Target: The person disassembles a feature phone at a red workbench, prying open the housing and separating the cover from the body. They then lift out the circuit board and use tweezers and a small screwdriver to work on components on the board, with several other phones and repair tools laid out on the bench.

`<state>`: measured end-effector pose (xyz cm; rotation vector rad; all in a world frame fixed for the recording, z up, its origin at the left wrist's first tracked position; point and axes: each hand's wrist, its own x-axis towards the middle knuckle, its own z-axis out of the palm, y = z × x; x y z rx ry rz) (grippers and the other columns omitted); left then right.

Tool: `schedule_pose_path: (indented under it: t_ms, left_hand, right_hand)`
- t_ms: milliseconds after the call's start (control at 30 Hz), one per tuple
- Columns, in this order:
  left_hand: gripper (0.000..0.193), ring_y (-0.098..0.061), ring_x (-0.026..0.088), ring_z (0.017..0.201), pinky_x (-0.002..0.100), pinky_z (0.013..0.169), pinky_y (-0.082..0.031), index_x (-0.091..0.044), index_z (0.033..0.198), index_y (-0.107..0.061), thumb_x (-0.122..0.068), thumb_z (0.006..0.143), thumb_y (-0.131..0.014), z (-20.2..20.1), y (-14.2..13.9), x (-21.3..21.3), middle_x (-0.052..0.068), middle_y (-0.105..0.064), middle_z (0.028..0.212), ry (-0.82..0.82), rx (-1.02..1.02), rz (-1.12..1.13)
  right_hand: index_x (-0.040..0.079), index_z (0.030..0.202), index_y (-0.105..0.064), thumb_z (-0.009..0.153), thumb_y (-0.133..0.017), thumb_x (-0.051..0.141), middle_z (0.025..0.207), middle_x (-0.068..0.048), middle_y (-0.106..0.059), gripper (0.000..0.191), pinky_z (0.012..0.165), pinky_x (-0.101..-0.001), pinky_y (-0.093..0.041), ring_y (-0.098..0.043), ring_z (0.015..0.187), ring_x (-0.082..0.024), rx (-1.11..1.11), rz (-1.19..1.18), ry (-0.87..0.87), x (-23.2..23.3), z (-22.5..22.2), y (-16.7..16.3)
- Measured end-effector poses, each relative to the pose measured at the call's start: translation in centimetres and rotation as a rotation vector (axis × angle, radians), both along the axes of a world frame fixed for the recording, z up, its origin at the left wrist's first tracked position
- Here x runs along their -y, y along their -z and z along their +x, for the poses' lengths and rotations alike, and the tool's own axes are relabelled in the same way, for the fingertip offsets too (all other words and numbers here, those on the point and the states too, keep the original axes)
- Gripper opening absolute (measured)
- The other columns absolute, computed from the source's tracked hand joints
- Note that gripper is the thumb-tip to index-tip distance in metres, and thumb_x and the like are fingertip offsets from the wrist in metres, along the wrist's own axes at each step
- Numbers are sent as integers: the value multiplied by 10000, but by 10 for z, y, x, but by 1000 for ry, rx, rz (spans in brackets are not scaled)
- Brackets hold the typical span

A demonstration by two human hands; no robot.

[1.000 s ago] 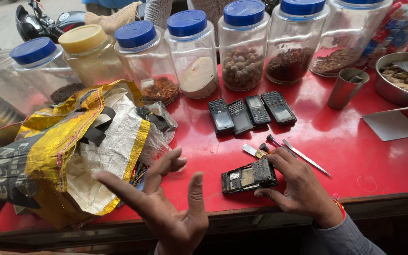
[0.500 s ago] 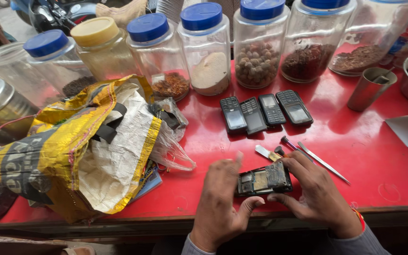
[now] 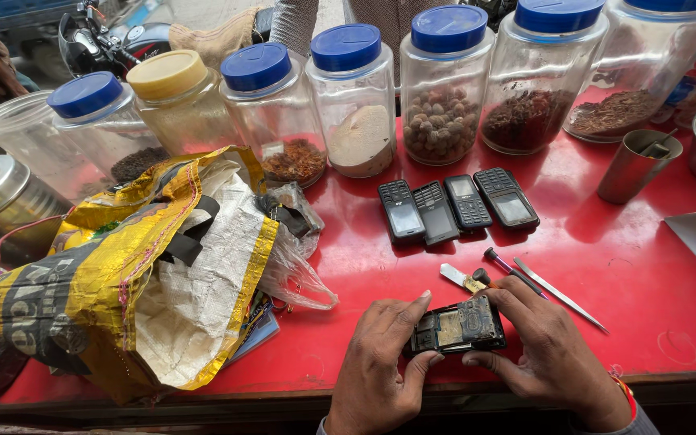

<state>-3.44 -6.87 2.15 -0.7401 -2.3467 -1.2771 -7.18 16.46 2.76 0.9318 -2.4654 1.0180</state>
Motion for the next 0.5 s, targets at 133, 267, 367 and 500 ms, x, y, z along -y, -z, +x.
schedule_pose_path:
  t_ms: [133, 267, 367, 500]
  left_hand:
    - [674, -617, 360, 1136, 446, 1007, -476, 45, 1418, -555, -49, 787, -773, -2, 0, -1, 192, -668, 1206, 8, 21, -14]
    - [669, -586, 362, 1146, 454, 1009, -457, 51, 1409, -549, -47, 787, -774, -5, -1, -3, 192, -643, 1225, 31, 43, -56]
    - [592, -572, 363, 1141, 452, 1002, -453, 28, 1330, -590, -51, 776, -781, -5, -2, -3, 190, -622, 1205, 32, 76, -70]
    - [543, -568, 366, 1128, 460, 991, -440, 9, 1254, -621, -47, 742, -791, -3, -3, -2, 187, -617, 1182, 26, 78, -62]
  right_hand:
    - [4, 1135, -591, 634, -898, 358, 1068, -155, -625, 686, 757, -423, -519, -649, 936, -364, -26, 4, 5, -1, 1, -2]
    - [-12, 1159, -588, 624, -894, 342, 1077, -171, -620, 710, 740, -433, -514, -635, 924, -387, -23, 10, 19, -4, 1, -4]
    - [-4, 1134, -593, 621, -909, 356, 1075, -166, -629, 702, 720, -425, -516, -645, 896, -368, -7, -1, 15, -3, 0, -4]
    - [-9, 1146, -593, 605, -919, 350, 1060, -165, -633, 727, 705, -426, -516, -651, 877, -360, 37, 8, 22, -3, 1, -3]
